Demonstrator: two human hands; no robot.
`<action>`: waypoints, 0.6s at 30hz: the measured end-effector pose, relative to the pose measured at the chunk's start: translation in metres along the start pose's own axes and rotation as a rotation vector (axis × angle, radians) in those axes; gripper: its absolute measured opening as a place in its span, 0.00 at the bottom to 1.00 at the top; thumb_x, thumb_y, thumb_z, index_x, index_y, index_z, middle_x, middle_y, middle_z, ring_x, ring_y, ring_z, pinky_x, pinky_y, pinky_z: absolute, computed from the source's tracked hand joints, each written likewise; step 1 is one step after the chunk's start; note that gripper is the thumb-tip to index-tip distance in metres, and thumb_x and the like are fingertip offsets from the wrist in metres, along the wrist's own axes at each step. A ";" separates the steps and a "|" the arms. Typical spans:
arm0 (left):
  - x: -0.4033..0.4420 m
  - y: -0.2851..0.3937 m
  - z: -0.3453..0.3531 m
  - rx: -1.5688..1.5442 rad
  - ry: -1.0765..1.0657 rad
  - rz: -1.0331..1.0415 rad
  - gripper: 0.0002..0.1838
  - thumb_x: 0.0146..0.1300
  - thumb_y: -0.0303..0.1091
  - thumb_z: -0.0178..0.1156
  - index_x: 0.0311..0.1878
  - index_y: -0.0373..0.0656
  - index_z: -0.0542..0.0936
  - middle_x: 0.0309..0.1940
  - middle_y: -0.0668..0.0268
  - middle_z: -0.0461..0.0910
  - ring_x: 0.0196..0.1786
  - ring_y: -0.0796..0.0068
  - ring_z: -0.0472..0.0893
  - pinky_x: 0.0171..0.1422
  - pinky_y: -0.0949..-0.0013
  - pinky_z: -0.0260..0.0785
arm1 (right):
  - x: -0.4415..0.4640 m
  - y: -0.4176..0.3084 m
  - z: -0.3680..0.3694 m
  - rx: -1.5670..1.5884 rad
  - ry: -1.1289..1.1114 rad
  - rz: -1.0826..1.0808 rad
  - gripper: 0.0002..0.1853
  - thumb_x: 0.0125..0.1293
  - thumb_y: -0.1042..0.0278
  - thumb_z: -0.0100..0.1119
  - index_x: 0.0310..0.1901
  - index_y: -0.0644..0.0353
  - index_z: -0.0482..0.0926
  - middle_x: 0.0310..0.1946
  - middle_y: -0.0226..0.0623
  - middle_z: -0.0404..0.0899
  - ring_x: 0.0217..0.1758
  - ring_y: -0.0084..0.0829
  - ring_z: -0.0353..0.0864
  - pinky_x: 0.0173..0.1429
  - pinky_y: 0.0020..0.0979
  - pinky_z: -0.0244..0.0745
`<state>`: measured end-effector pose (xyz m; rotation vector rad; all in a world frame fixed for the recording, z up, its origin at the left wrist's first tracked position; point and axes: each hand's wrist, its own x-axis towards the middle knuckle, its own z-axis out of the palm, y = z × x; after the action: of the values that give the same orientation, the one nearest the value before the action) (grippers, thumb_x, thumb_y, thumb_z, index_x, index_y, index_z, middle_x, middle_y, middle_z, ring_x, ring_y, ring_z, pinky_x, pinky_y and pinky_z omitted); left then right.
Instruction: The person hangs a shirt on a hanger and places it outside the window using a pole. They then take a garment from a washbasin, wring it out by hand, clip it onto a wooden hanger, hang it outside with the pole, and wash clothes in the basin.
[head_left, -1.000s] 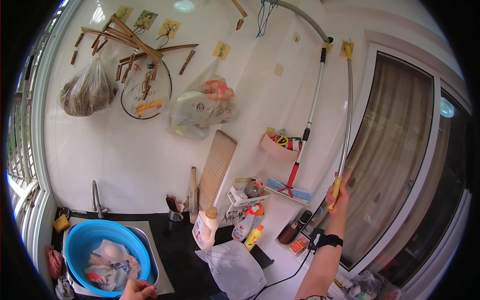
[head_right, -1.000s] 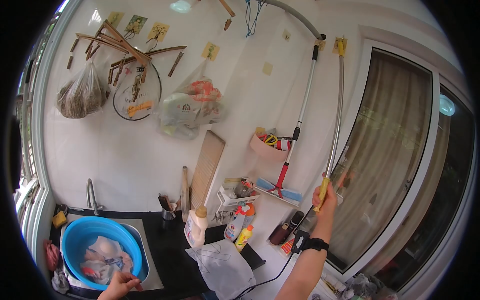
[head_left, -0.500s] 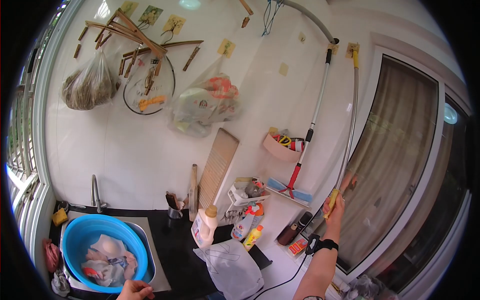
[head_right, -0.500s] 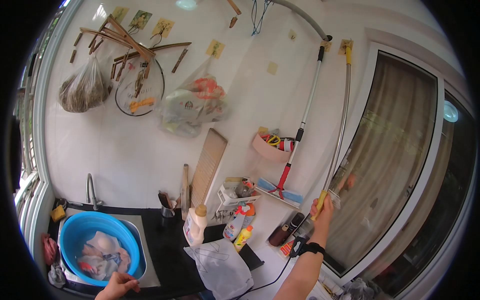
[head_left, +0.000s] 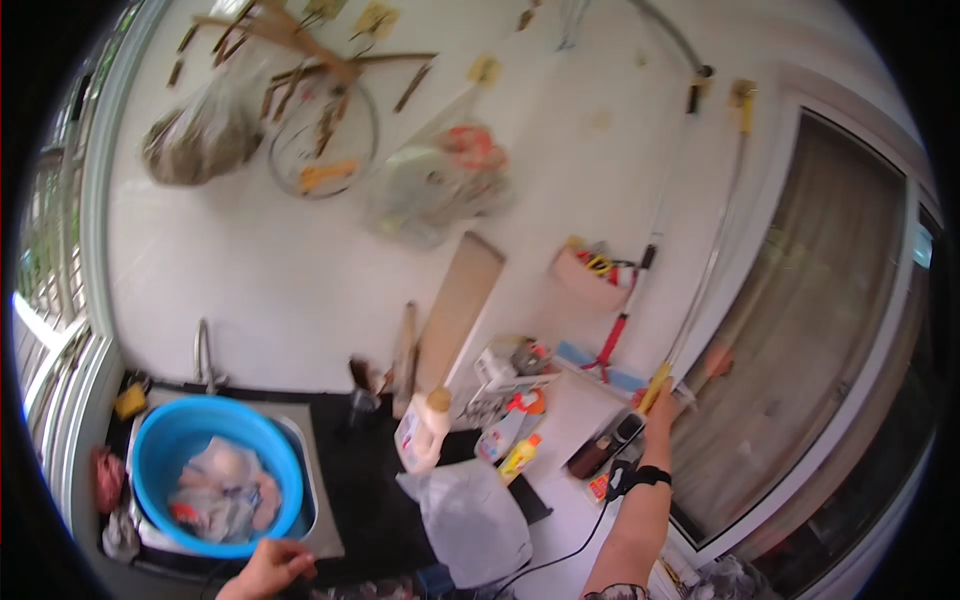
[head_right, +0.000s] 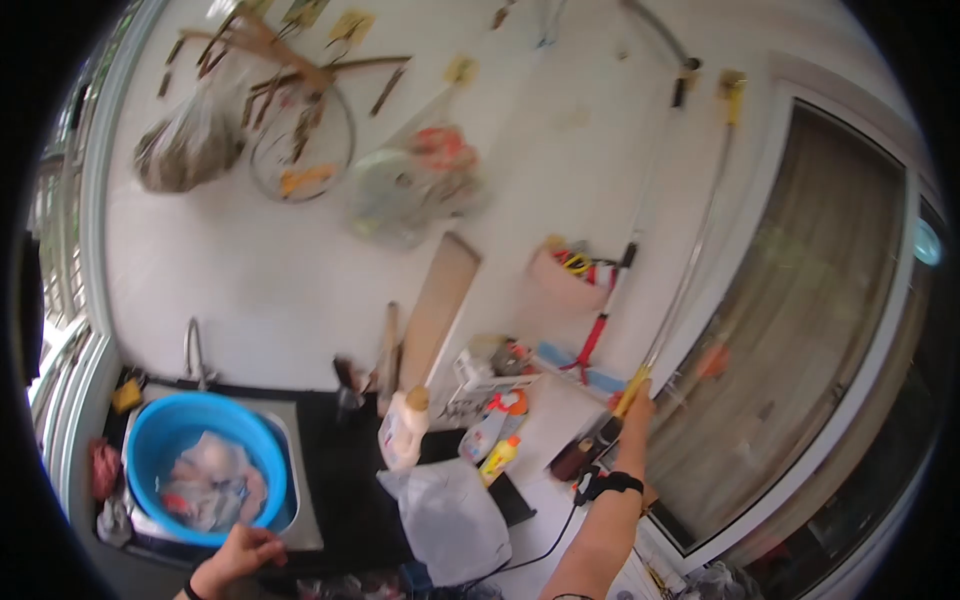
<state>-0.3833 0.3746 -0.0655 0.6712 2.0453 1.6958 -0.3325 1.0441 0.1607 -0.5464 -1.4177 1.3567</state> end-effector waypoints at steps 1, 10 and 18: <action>0.005 -0.015 -0.005 0.041 -0.023 0.069 0.13 0.67 0.34 0.58 0.31 0.35 0.82 0.24 0.65 0.83 0.30 0.80 0.79 0.38 0.71 0.72 | 0.021 0.014 -0.007 0.010 0.065 0.091 0.26 0.68 0.42 0.52 0.42 0.63 0.76 0.28 0.43 0.79 0.27 0.36 0.81 0.31 0.35 0.78; -0.019 -0.062 -0.030 0.233 0.022 -0.134 0.11 0.64 0.35 0.61 0.40 0.35 0.81 0.29 0.62 0.82 0.34 0.75 0.80 0.41 0.68 0.72 | -0.120 0.066 0.059 -0.250 -0.082 -0.339 0.19 0.71 0.62 0.50 0.56 0.67 0.74 0.45 0.41 0.80 0.46 0.34 0.80 0.50 0.33 0.78; -0.031 -0.138 -0.124 0.312 0.372 -0.231 0.12 0.62 0.35 0.62 0.41 0.35 0.83 0.30 0.56 0.83 0.34 0.73 0.80 0.42 0.64 0.72 | -0.455 0.161 0.244 -0.358 -1.791 0.482 0.13 0.70 0.66 0.56 0.50 0.66 0.79 0.35 0.37 0.83 0.34 0.23 0.82 0.37 0.23 0.77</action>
<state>-0.4456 0.2370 -0.1783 0.1997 2.5646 1.4670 -0.4424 0.5850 -0.1039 0.3883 -3.1072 2.0654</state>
